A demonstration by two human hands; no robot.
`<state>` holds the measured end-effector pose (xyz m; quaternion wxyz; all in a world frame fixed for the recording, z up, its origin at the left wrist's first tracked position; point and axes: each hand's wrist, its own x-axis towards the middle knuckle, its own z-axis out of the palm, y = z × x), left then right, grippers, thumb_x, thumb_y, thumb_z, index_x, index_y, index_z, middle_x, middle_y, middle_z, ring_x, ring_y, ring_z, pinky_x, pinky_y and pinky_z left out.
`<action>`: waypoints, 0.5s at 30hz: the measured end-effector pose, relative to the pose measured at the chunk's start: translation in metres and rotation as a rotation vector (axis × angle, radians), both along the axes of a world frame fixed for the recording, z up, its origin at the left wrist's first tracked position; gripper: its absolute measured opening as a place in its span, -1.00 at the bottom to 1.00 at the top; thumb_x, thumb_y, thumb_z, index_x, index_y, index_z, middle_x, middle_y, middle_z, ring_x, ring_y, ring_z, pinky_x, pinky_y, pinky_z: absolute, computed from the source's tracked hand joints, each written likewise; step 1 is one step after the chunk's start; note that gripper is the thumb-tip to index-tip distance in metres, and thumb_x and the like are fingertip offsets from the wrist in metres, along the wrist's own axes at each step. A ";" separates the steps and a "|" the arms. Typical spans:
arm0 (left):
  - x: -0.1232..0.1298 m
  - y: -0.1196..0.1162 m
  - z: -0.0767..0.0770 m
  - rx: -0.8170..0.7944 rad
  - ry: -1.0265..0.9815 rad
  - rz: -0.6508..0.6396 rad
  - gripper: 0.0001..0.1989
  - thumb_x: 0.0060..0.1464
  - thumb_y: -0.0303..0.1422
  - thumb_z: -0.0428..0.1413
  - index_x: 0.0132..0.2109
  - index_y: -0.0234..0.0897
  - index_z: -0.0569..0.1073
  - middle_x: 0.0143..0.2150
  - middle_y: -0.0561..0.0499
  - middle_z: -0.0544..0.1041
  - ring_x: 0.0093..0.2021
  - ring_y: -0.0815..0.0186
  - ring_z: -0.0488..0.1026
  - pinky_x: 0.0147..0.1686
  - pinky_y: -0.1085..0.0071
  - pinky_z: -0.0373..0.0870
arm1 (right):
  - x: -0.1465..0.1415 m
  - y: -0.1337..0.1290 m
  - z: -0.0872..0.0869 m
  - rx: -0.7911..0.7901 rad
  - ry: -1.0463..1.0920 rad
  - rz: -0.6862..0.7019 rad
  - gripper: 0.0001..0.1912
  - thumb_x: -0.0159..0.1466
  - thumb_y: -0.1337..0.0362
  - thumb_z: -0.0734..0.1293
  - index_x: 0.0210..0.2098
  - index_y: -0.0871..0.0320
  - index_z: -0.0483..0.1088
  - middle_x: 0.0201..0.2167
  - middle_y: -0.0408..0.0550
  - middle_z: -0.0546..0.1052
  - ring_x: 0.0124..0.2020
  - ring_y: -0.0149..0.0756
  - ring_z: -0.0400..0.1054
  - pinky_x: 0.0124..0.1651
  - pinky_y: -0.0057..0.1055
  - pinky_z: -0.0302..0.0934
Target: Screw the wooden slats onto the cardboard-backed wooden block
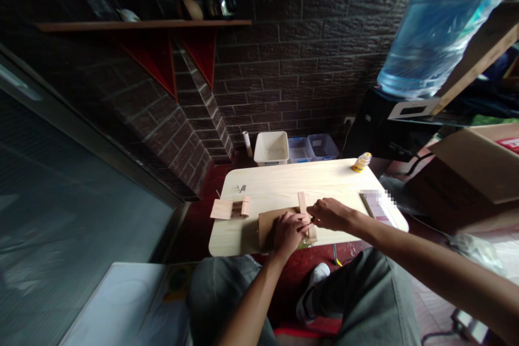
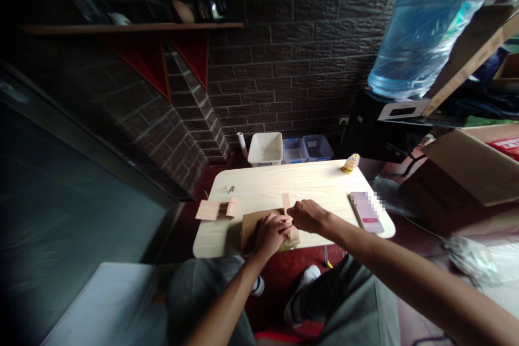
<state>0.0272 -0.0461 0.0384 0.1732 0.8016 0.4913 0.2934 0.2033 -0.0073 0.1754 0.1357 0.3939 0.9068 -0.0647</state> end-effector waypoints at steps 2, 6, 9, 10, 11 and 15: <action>0.000 0.000 0.003 -0.005 0.007 -0.007 -0.84 0.17 -0.39 0.20 -0.15 -0.02 0.61 0.00 0.07 0.60 -0.02 0.22 0.43 -0.01 0.24 0.34 | -0.004 0.000 0.002 -0.002 -0.018 0.007 -0.78 0.25 0.37 0.29 -0.14 0.18 0.52 -0.26 0.12 0.64 -0.23 -0.09 0.56 -0.29 -0.39 0.27; 0.000 0.000 0.006 -0.028 0.020 0.000 -0.83 0.15 -0.43 0.19 -0.18 -0.04 0.62 -0.05 0.06 0.60 -0.04 0.22 0.43 -0.03 0.25 0.33 | -0.015 0.001 0.010 -0.013 -0.062 0.036 -0.78 0.24 0.38 0.30 -0.15 0.21 0.54 -0.26 0.16 0.64 -0.23 -0.08 0.56 -0.30 -0.40 0.29; 0.000 0.000 0.006 -0.035 0.023 0.008 -0.85 0.16 -0.41 0.19 -0.18 -0.05 0.62 -0.07 0.05 0.60 -0.07 0.21 0.42 -0.06 0.25 0.32 | -0.022 0.002 0.014 -0.025 -0.084 0.052 -0.79 0.23 0.39 0.33 -0.16 0.24 0.54 -0.26 0.18 0.64 -0.22 -0.07 0.56 -0.31 -0.40 0.29; 0.000 0.000 0.006 -0.034 0.024 0.010 -0.86 0.16 -0.40 0.19 -0.18 -0.05 0.62 -0.07 0.05 0.60 -0.07 0.21 0.42 -0.06 0.25 0.31 | -0.023 0.003 0.014 -0.027 -0.088 0.053 -0.79 0.22 0.39 0.33 -0.16 0.24 0.54 -0.27 0.18 0.64 -0.23 -0.07 0.57 -0.31 -0.41 0.29; 0.000 0.000 0.005 -0.032 0.026 0.012 -0.86 0.16 -0.40 0.20 -0.17 -0.05 0.62 -0.07 0.05 0.60 -0.08 0.20 0.41 -0.06 0.24 0.31 | -0.024 0.003 0.014 -0.028 -0.089 0.052 -0.79 0.22 0.40 0.33 -0.17 0.25 0.54 -0.28 0.19 0.64 -0.23 -0.07 0.57 -0.31 -0.41 0.29; 0.001 0.001 0.001 -0.018 0.034 0.013 -0.87 0.17 -0.39 0.20 -0.17 -0.05 0.61 -0.06 0.05 0.59 -0.07 0.20 0.40 -0.05 0.23 0.29 | -0.025 0.006 0.008 -0.035 -0.084 0.049 -0.79 0.21 0.40 0.33 -0.18 0.27 0.55 -0.31 0.19 0.64 -0.25 -0.04 0.57 -0.33 -0.39 0.31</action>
